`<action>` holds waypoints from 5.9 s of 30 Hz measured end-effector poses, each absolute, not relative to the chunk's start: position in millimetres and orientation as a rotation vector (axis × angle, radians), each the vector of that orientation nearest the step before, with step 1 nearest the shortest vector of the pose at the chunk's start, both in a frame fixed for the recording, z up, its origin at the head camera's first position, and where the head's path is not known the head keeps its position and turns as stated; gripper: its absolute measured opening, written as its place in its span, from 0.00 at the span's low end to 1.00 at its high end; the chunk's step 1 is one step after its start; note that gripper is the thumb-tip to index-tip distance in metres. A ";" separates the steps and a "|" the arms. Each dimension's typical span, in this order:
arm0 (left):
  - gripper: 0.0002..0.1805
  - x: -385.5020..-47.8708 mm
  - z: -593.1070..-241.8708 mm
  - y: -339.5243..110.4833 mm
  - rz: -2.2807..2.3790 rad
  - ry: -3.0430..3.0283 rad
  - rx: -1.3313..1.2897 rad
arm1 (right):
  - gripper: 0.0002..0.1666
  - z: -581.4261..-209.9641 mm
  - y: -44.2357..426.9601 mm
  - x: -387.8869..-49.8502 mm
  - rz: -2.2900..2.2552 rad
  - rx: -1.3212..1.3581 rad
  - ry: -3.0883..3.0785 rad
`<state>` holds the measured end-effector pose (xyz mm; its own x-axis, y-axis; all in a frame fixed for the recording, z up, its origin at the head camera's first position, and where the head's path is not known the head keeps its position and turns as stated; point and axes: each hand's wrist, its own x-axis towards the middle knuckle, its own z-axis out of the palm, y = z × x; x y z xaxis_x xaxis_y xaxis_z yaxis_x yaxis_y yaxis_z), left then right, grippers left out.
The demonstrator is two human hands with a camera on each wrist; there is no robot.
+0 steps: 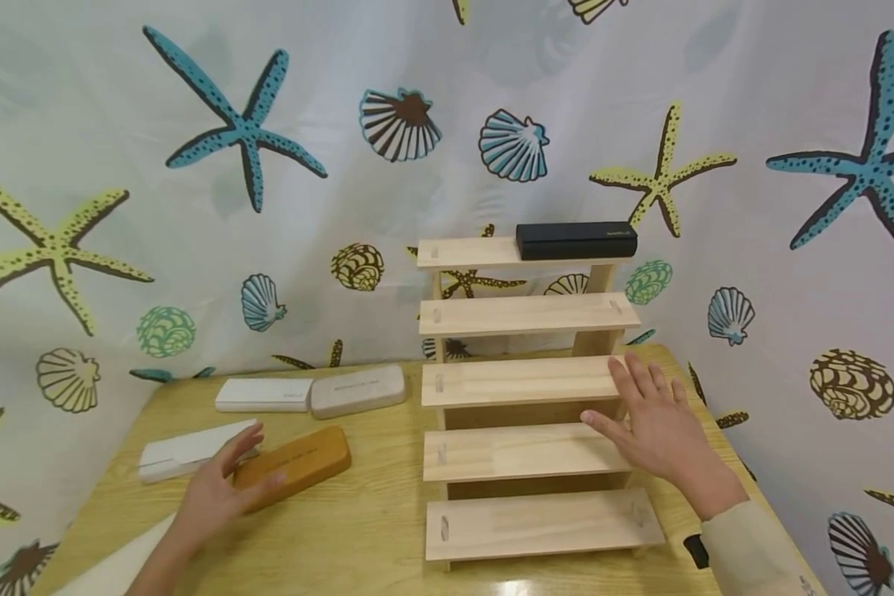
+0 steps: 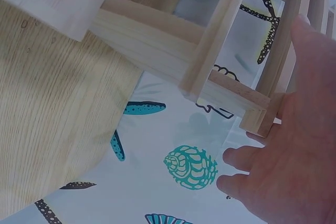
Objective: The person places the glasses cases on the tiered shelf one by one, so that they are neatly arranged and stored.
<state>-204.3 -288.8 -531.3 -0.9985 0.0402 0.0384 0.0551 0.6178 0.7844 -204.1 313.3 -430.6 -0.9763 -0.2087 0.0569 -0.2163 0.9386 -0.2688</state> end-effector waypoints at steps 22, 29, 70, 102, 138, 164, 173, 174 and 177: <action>0.59 -203.0 -562.0 -301.6 -1.141 -2.852 -0.064 | 0.55 -430.0 313.1 -203.0 0.411 0.357 -3.033; 0.58 -203.4 -563.1 -303.4 -1.105 -2.850 -0.105 | 0.55 -429.6 314.1 -203.9 0.420 0.357 -3.040; 0.48 -231.5 -452.7 -303.1 -1.239 -2.863 -0.310 | 0.55 -433.5 314.9 -205.0 0.411 0.371 -3.021; 0.42 -309.1 -309.1 -217.6 -1.210 -2.705 -0.630 | 0.55 -427.8 310.2 -203.5 0.336 0.320 -3.031; 0.39 -373.6 -278.5 -128.5 -1.139 -2.861 -0.650 | 0.58 -429.8 309.2 -206.6 0.402 0.303 -3.026; 0.50 -378.8 -288.5 -79.4 -1.293 -2.817 -0.634 | 0.59 -430.8 310.4 -206.1 0.452 0.328 -3.016; 0.50 -384.3 -290.7 -74.1 -1.186 -2.844 -0.692 | 0.60 -430.2 309.9 -206.6 0.442 0.318 -3.027; 0.50 -385.1 -290.8 -73.3 -1.182 -2.849 -0.696 | 0.60 -430.3 309.9 -206.6 0.439 0.318 -3.027; 0.49 -387.1 -289.6 -70.3 -1.154 -2.866 -0.710 | 0.60 -430.5 309.7 -206.2 0.435 0.316 -3.029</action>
<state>-387.1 -70.3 -289.6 -0.8992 0.4155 0.1372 0.3947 0.6348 0.6643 -206.2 309.7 -430.5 -0.9769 -0.1926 0.0930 -0.2110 0.9390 -0.2716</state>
